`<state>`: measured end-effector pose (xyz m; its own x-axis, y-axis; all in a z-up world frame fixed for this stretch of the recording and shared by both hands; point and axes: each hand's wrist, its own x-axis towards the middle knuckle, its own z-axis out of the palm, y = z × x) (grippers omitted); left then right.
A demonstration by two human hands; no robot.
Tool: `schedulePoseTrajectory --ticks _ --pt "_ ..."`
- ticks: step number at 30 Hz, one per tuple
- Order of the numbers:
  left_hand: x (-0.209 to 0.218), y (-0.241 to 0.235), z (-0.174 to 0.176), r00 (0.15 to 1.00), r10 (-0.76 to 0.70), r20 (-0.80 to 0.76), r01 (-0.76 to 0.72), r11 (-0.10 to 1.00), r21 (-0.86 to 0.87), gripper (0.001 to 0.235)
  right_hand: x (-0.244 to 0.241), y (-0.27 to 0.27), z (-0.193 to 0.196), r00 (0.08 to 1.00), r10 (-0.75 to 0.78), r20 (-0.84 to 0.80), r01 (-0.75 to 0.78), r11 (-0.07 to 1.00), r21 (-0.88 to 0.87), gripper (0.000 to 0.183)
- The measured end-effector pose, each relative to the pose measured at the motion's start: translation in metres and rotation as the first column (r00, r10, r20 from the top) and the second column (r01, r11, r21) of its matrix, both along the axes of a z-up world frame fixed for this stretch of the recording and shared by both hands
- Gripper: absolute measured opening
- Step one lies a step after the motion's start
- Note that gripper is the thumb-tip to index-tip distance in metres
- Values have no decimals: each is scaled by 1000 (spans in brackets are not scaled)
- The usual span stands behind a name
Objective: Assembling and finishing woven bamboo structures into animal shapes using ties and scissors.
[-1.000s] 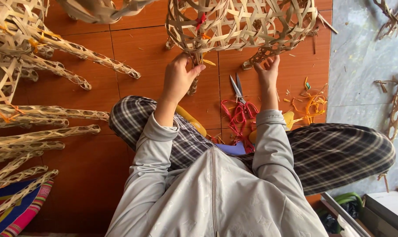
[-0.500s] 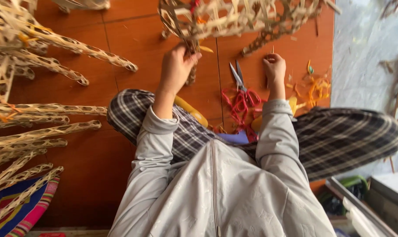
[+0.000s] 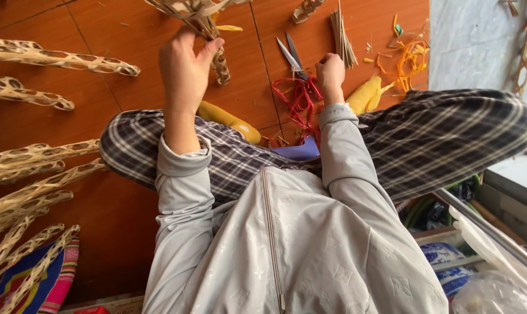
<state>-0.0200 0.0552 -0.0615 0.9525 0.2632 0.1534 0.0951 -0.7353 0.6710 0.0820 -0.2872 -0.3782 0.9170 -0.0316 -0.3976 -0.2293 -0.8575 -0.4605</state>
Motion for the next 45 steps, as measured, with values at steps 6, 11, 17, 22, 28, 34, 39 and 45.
schedulePoseTrajectory --ticks 6,11,17,22,28,34,39,45 --pt "3 -4 13 987 56 -151 -61 998 -28 29 -15 -11 -2 997 -67 -24 68 997 29 15" --pt "1 -8 13 999 23 -47 -25 999 -46 28 -29 -3 -24 981 -11 191 -9 995 102 17" --pt "0 -7 21 998 24 -54 -26 999 -40 32 21 8 13 939 -339 -52 245 558 793 6" --pt "-3 -7 26 997 9 -78 -14 997 -70 33 48 20 134 874 -175 -454 447 -79 891 5" --pt "-13 -4 36 998 1 -68 -5 999 -47 40 40 26 138 949 -85 -305 313 97 945 4" --pt "-23 5 26 971 51 -234 -28 994 102 44 30 15 70 956 -109 -271 292 390 873 8" --pt "-27 5 27 897 104 -430 -30 984 176 38 30 -27 -35 964 -201 172 131 927 351 22" --pt "-24 -2 27 793 -6 -609 126 980 154 42 51 -140 -142 827 -479 294 492 870 34 57"
